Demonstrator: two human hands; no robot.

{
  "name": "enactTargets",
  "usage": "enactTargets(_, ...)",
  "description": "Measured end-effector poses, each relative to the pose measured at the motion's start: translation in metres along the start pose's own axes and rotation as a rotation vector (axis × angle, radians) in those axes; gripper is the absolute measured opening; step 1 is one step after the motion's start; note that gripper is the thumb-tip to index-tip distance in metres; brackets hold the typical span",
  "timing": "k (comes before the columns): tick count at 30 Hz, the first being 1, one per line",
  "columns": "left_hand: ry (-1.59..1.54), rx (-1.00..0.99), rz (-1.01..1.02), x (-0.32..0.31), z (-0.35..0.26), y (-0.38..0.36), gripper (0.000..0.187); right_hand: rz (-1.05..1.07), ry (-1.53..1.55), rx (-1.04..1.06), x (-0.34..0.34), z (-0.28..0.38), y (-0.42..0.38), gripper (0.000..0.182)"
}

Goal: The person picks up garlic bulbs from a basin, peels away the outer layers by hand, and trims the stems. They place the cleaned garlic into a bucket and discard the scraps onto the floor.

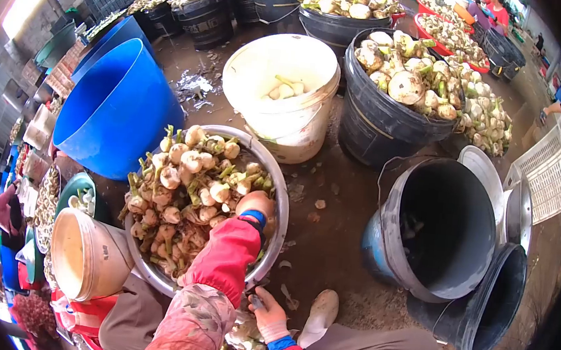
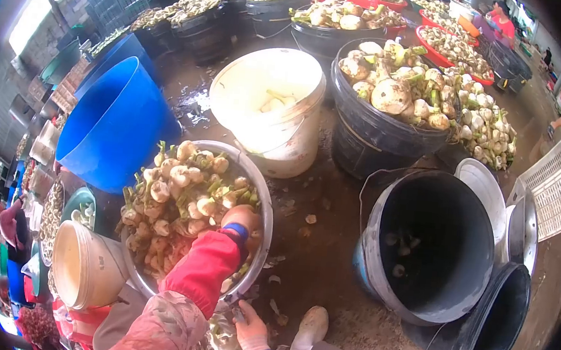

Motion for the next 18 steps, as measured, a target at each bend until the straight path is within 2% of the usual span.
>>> enactTargets(2,0.032,-0.101,-0.016,-0.010,0.005,-0.004,0.034,-0.005,0.060,0.037,0.000,-0.013,0.006,0.036)
enactTargets(3,0.207,-0.409,-0.048,0.019,-0.007,-0.052,0.031,-0.006,0.118,0.077,-0.002,-0.014,0.006,0.036)
enactTargets(4,0.212,-0.407,-0.048,0.012,0.005,-0.050,0.031,-0.004,0.122,0.076,-0.002,-0.016,0.006,0.036)
enactTargets(6,-0.653,-0.240,0.149,0.001,0.029,-0.053,0.026,-0.003,0.113,0.135,-0.002,-0.009,0.004,0.039)
enactTargets(7,-0.833,-0.243,0.073,0.001,0.035,-0.069,0.019,0.006,0.041,0.169,-0.001,-0.010,0.004,0.041)
enactTargets(8,-1.232,-0.119,0.171,-0.009,0.050,-0.077,0.017,0.003,0.079,0.153,-0.002,-0.008,0.002,0.041)
enactTargets(10,-1.348,-0.219,0.336,0.003,0.082,-0.110,0.019,0.012,0.018,0.177,-0.002,-0.012,0.002,0.042)
enactTargets(11,-1.377,-0.358,0.165,-0.005,0.096,-0.131,0.020,0.011,0.011,0.179,-0.002,-0.015,0.003,0.044)
enactTargets(12,-1.872,-0.173,0.443,-0.003,0.102,-0.161,0.023,0.005,0.015,0.210,-0.004,-0.014,0.002,0.045)
enactTargets(14,-2.048,-0.109,0.497,-0.003,0.117,-0.212,0.020,-0.004,0.026,0.234,-0.007,-0.009,-0.002,0.046)
enactTargets(15,-2.030,0.033,0.414,-0.003,0.130,-0.237,0.023,-0.001,0.049,0.238,-0.011,-0.006,-0.004,0.045)
enactTargets(18,-2.147,-0.031,0.479,-0.023,0.171,-0.275,0.030,0.089,0.110,0.294,-0.026,0.012,-0.018,0.041)
Point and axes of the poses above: each hand's wrist, its own y-axis towards the middle knuckle, its own x-axis out of the back of the hand, z = x × y, the point moved 2 cm from there along y, towards the middle knuckle, and after that the axes turned 2 degrees about x, right-handed, at the moved point
